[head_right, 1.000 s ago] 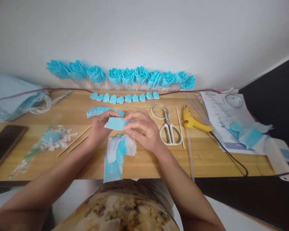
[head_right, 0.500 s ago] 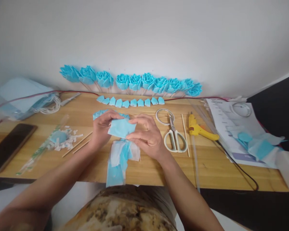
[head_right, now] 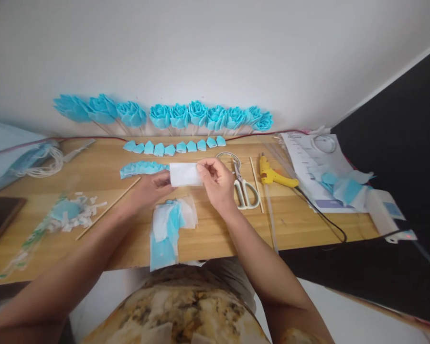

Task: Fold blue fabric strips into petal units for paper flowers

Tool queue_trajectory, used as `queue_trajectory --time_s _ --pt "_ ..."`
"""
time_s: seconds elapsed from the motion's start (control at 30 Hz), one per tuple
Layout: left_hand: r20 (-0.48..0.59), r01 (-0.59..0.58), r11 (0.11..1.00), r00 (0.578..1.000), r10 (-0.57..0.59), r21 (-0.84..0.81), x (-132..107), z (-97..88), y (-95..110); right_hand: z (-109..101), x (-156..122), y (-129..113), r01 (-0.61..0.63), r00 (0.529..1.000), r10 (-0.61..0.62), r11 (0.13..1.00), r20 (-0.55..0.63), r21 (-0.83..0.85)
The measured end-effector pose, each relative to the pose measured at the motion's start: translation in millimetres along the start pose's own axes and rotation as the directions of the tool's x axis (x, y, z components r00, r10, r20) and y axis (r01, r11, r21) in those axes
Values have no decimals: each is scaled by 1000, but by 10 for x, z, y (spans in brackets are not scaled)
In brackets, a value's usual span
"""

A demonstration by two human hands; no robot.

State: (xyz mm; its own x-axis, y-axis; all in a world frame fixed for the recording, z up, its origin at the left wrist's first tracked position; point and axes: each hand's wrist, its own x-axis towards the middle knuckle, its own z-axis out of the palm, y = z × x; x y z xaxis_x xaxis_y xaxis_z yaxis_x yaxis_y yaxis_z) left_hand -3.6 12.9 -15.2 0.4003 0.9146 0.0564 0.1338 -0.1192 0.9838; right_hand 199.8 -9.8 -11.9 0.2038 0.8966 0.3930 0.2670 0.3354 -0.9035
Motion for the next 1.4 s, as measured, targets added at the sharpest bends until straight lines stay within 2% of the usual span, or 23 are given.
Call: queue_trajectory --time_s 0.1,0.17,0.23,0.33,0.4,0.47,0.57,0.67,0.8,0.87,0.97,1.17,1.4 --pt "47 46 971 998 -36 -233 26 -77 50 5 2 -3 -15 1000 14 1000 24 23" --pt "13 43 922 999 -42 -384 29 -83 69 14 -10 -5 -29 999 28 999 47 15" --pt "-15 50 924 998 -60 -380 13 -48 84 28 -27 -8 -31 997 31 1000 72 0" --pt "13 115 960 993 -115 -254 -25 43 93 50 -52 -14 -30 992 31 1000 124 -10" --pt "14 167 959 986 -168 -229 -41 88 80 58 -62 -13 -37 988 39 999 152 -17" --pt "-19 205 948 976 -216 -243 -41 97 55 53 -62 -2 -50 985 52 999 163 -13" --pt "-85 182 927 972 -221 -327 -18 53 30 20 -46 30 -46 988 39 998 150 38" --pt "-109 151 892 970 -216 -425 6 -5 36 -22 -22 40 52 986 -59 997 155 49" --pt "-72 156 867 974 -215 -473 13 -29 59 -49 -4 -27 258 938 -229 963 259 -82" --pt "-47 162 859 976 -210 -486 6 -15 60 -53 0 -65 322 917 -272 936 292 -140" --pt "-32 169 852 977 -213 -496 -10 23 49 -55 6 -78 356 901 -291 920 321 -164" --pt "-2 210 845 970 -242 -492 -39 63 62 -35 11 -39 301 922 -255 945 292 -127" --pt "15 230 860 968 -251 -455 -37 66 85 14 -20 -1 74 959 -75 997 273 15"
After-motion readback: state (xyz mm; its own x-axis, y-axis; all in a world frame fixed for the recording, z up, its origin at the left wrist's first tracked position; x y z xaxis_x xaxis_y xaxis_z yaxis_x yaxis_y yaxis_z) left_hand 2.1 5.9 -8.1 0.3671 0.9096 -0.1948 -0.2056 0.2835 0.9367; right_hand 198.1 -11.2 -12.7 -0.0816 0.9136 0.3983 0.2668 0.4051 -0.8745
